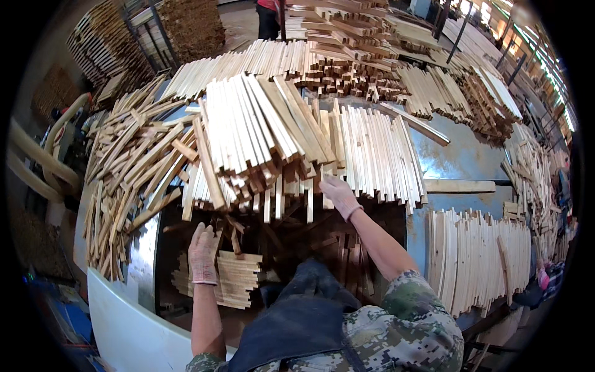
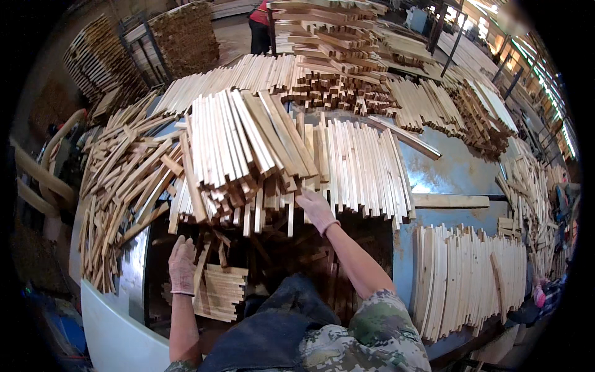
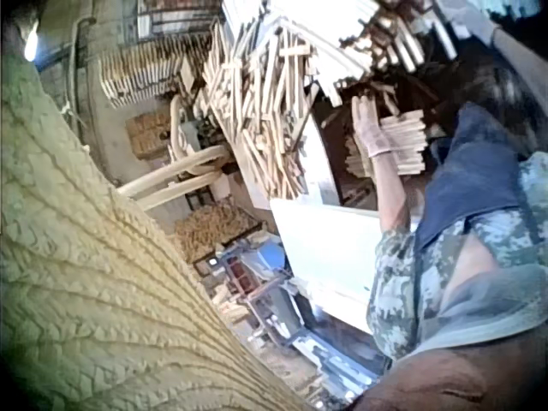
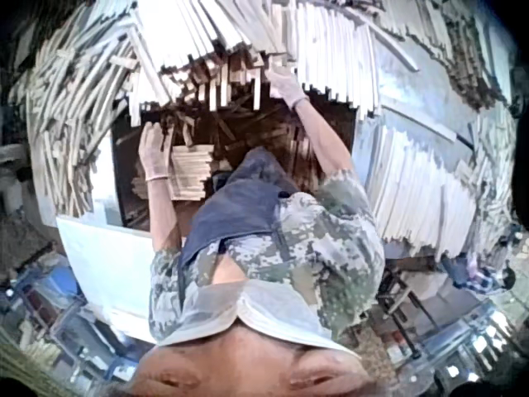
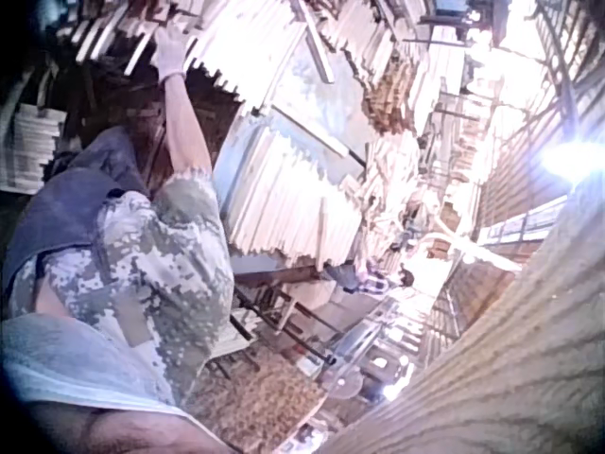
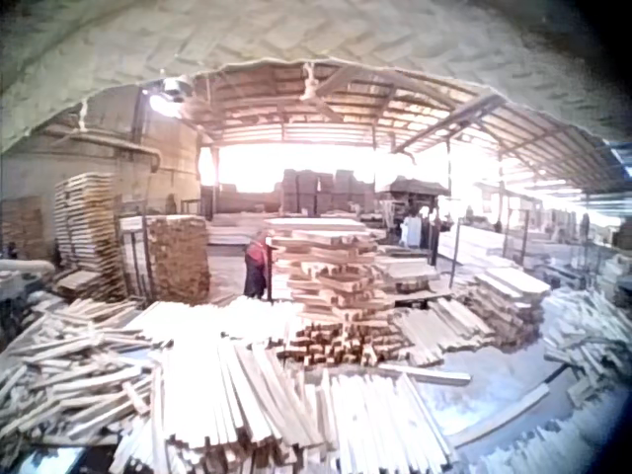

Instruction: The person picks up bundles of wooden slats from a table and places them onto a conveyor belt. They move wood slats between work surfaces and organize them into stacks by hand.

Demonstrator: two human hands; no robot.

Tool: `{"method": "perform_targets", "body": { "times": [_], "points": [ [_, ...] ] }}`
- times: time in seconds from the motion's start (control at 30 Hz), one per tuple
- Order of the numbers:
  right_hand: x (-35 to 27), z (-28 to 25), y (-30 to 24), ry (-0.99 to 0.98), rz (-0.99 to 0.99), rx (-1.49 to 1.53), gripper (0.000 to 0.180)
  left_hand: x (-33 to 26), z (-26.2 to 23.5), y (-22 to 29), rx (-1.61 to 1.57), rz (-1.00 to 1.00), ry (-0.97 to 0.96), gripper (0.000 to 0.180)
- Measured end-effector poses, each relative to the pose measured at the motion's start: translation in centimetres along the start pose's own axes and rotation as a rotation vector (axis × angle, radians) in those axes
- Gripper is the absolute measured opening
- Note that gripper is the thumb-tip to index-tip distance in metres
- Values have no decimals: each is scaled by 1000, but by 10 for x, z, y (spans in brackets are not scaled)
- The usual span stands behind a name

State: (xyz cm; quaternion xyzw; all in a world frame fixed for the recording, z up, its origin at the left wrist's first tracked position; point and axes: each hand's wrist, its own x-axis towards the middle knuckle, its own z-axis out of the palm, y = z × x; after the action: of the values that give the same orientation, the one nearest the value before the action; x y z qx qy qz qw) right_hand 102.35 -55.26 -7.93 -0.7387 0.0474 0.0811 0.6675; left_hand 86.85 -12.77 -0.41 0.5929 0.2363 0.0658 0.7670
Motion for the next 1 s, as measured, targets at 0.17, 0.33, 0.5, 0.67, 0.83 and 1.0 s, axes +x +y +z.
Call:
{"method": "perform_targets", "body": {
  "times": [0.17,0.33,0.5,0.67,0.83,1.0],
  "points": [
    [117,15,-41,8,-25,-417,65,80,43,29,157,6,59,68],
    [200,26,-35,-14,-130,-442,64,163,68,24,259,29,96,71],
    [219,52,-61,-111,-124,-541,45,214,78,24,279,-135,70,67],
    [242,60,-28,-165,-178,-297,38,243,94,19,383,-180,-14,68],
    [228,64,-46,-143,-166,-453,41,241,100,17,430,-187,23,68],
    [220,82,-47,-95,-73,-339,43,233,102,12,248,-202,55,66]
  ]
}}
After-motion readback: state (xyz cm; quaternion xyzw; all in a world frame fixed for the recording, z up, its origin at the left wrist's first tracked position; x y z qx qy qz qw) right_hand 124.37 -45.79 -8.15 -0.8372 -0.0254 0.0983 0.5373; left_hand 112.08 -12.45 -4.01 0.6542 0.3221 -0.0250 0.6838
